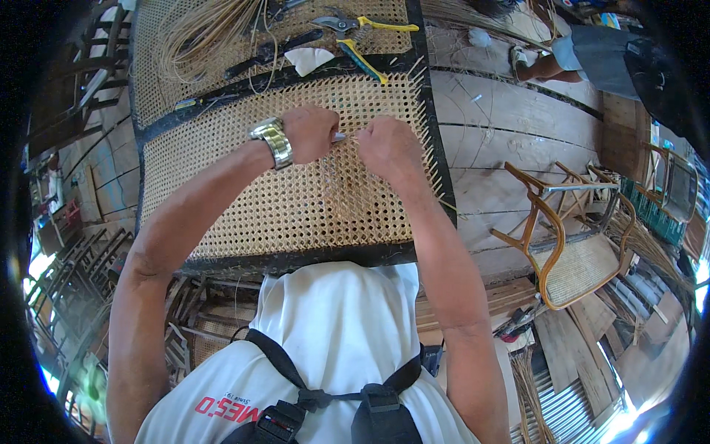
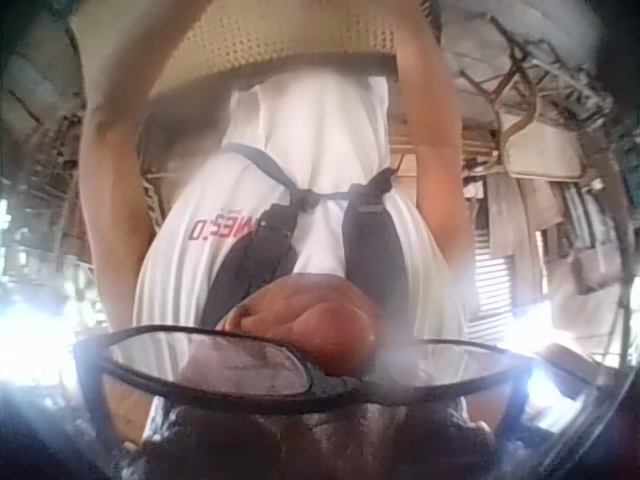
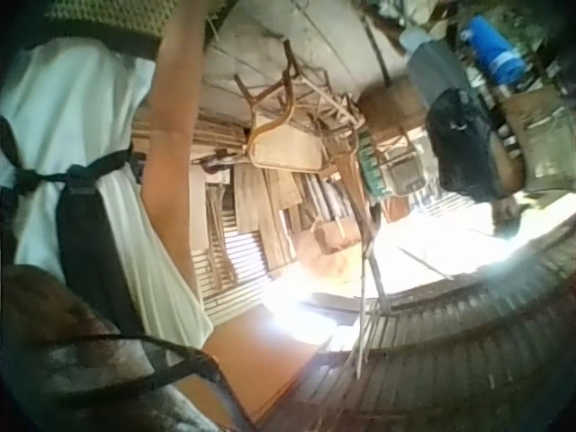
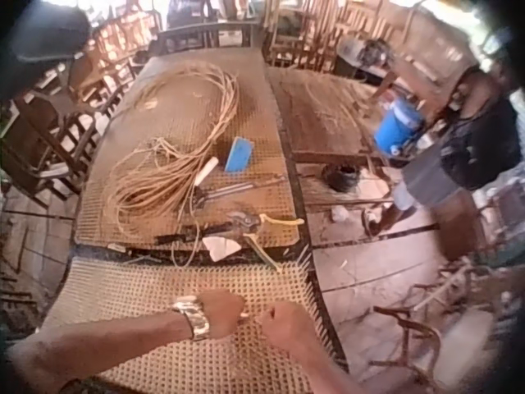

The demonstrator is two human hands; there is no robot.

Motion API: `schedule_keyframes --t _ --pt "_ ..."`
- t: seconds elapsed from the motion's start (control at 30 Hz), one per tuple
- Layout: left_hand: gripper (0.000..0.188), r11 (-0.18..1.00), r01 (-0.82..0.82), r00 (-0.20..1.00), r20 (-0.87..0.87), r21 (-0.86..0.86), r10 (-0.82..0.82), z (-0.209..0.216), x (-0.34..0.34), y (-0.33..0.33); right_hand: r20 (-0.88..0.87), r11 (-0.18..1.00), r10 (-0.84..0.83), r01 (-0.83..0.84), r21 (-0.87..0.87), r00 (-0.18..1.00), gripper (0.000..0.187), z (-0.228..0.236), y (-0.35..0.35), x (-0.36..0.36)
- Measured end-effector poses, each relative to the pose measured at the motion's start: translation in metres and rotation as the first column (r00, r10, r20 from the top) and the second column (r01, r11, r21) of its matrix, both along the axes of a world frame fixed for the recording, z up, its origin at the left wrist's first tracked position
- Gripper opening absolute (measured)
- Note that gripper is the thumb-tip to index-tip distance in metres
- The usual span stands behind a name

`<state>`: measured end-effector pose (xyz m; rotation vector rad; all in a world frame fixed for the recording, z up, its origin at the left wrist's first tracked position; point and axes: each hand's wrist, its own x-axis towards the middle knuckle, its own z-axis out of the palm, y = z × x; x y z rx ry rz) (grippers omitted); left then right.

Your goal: Weaving and repairing the rattan seat of a chair frame.

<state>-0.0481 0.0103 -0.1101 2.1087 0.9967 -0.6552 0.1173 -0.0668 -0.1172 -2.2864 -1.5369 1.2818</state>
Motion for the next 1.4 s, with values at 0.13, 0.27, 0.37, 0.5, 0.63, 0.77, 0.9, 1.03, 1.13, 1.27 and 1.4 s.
schedule_keyframes --t 0.13,0.27,0.37,0.5,0.63,0.77,0.9,1.03,1.13,1.27,1.4 --pt "0.019 0.982 -0.049 0.989 0.149 0.18 0.022 -0.008 -0.006 -0.006 0.02 0.999 0.043 -0.043 -0.015 0.999 0.028 0.01 0.005 -0.013" --pt "0.035 0.93 -0.286 0.955 0.016 -0.231 0.297 -0.003 -0.005 0.015 0.034 0.996 0.085 -0.085 -0.012 0.996 0.024 0.025 0.005 -0.015" --pt "0.05 0.91 -0.281 0.956 -0.008 -0.304 0.292 -0.016 -0.003 0.02 0.141 0.984 0.146 -0.158 0.078 0.979 0.021 0.025 0.003 -0.02" --pt "0.047 0.999 -0.038 0.999 -0.04 -0.036 0.037 0.019 -0.008 0.028 0.241 0.967 0.24 -0.254 0.03 0.94 0.022 0.027 0.009 -0.027" --pt "0.032 0.763 0.101 0.984 0.047 0.639 -0.17 0.009 -0.104 0.087 0.335 0.936 0.294 -0.34 0.089 0.895 0.022 0.013 0.003 -0.023" --pt "0.032 0.763 0.065 0.997 -0.012 0.643 -0.075 0.093 -0.108 0.101 -0.08 0.98 0.181 -0.173 0.099 0.98 0.033 0.022 0.035 -0.02" --pt "0.034 0.841 -0.07 0.994 0.111 0.536 0.011 0.111 -0.075 0.104 -0.865 0.946 0.001 0.281 0.164 0.501 0.024 0.009 0.05 -0.037" --pt "0.028 0.919 -0.084 0.968 0.252 0.384 -0.017 0.042 -0.077 0.074 -0.44 0.901 -0.174 0.323 0.29 0.881 0.024 0.033 0.039 -0.011" --pt "0.028 0.992 -0.097 0.987 0.116 -0.08 0.106 0.042 -0.046 0.037 -0.126 0.967 -0.067 0.096 0.236 0.99 0.023 0.014 0.02 0.008" --pt "0.031 0.999 0.04 0.999 0.024 0.018 -0.04 0.012 -0.031 0.02 -0.137 0.984 -0.05 0.072 0.165 0.989 0.022 0.018 0.009 0.0" --pt "0.03 0.987 0.152 0.985 -0.091 0.05 -0.147 0.021 -0.013 0.027 -0.094 0.987 -0.028 0.043 0.156 0.995 0.02 0.014 0.006 -0.001"
